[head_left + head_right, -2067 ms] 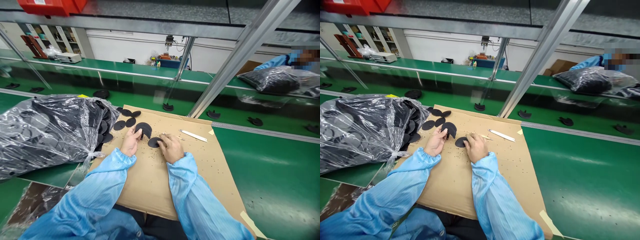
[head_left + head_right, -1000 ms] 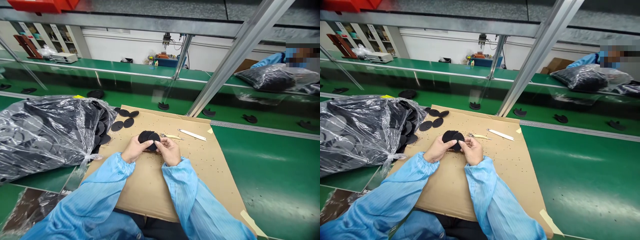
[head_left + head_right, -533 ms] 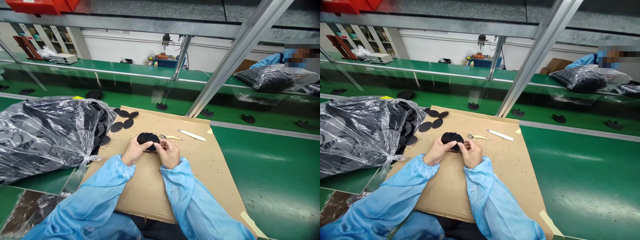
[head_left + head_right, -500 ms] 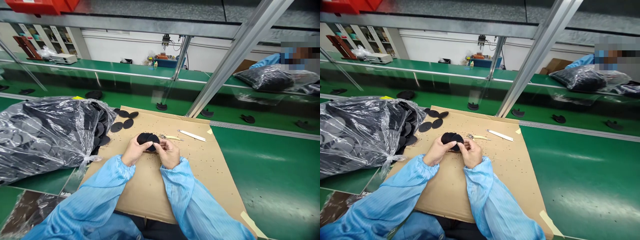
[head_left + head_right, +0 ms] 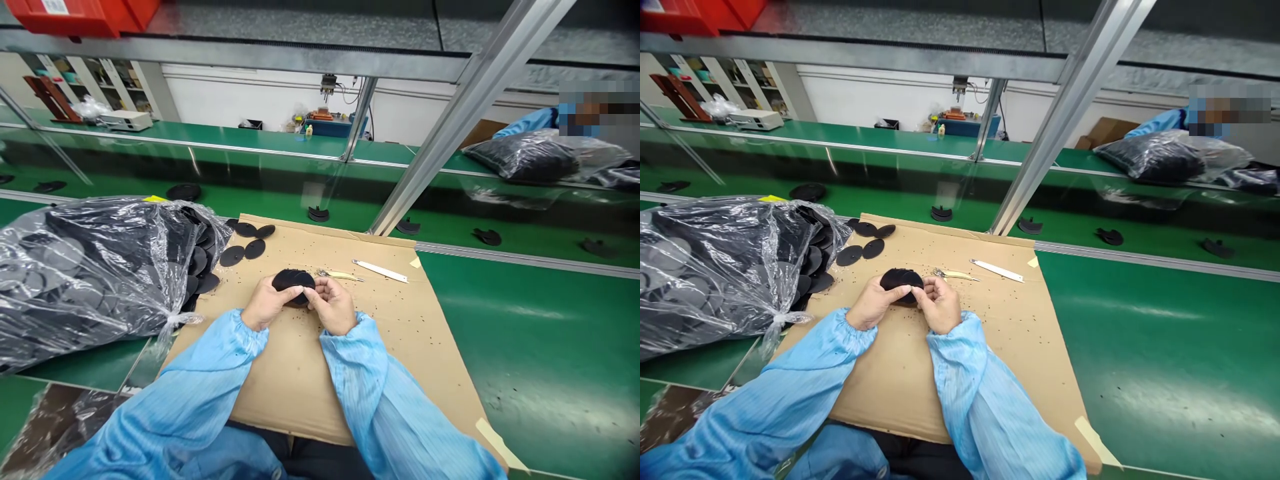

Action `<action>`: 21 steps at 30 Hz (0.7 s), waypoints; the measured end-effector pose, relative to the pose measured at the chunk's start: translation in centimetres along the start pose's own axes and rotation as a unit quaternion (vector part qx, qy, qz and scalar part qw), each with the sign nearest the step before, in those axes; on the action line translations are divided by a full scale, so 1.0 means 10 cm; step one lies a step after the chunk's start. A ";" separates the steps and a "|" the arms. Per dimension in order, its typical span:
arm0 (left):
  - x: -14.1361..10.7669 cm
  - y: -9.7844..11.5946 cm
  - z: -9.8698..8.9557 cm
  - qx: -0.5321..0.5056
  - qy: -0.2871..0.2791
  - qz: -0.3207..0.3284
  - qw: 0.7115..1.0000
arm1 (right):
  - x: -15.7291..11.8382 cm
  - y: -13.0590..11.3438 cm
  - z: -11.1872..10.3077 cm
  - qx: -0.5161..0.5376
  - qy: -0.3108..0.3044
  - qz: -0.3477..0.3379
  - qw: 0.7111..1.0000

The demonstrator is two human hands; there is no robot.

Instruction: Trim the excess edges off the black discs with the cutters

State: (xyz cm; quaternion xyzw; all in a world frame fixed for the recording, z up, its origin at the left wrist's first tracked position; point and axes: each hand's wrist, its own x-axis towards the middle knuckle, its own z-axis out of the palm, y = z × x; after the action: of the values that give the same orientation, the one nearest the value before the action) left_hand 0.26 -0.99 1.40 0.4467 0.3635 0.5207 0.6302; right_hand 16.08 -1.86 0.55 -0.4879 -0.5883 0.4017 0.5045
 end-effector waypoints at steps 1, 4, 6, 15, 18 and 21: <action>0.00 0.01 0.00 -0.011 0.000 -0.003 1.000 | 0.00 -0.02 -0.01 -0.038 -0.009 -0.016 0.999; -0.01 0.04 0.00 -0.045 -0.019 -0.027 0.998 | 0.00 -0.08 -0.06 -0.166 -0.067 -0.076 0.981; -0.02 0.05 -0.01 -0.050 -0.036 -0.041 0.997 | 0.00 -0.11 -0.09 -0.190 -0.115 -0.104 0.970; 0.00 0.05 -0.04 -0.054 -0.086 -0.045 0.994 | -0.03 -0.13 -0.12 -0.184 -0.134 -0.097 0.969; 0.00 0.06 -0.03 -0.053 -0.097 -0.064 0.992 | -0.03 -0.16 -0.13 -0.217 -0.127 -0.098 0.963; -0.03 0.06 -0.02 -0.061 -0.095 -0.069 0.991 | -0.02 -0.18 -0.12 -0.245 -0.109 -0.122 0.956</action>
State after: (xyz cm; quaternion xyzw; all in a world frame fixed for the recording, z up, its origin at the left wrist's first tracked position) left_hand -0.16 -1.17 1.87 0.4291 0.2996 0.4521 0.7223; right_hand 17.01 -2.47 2.47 -0.4740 -0.7751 0.2314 0.3480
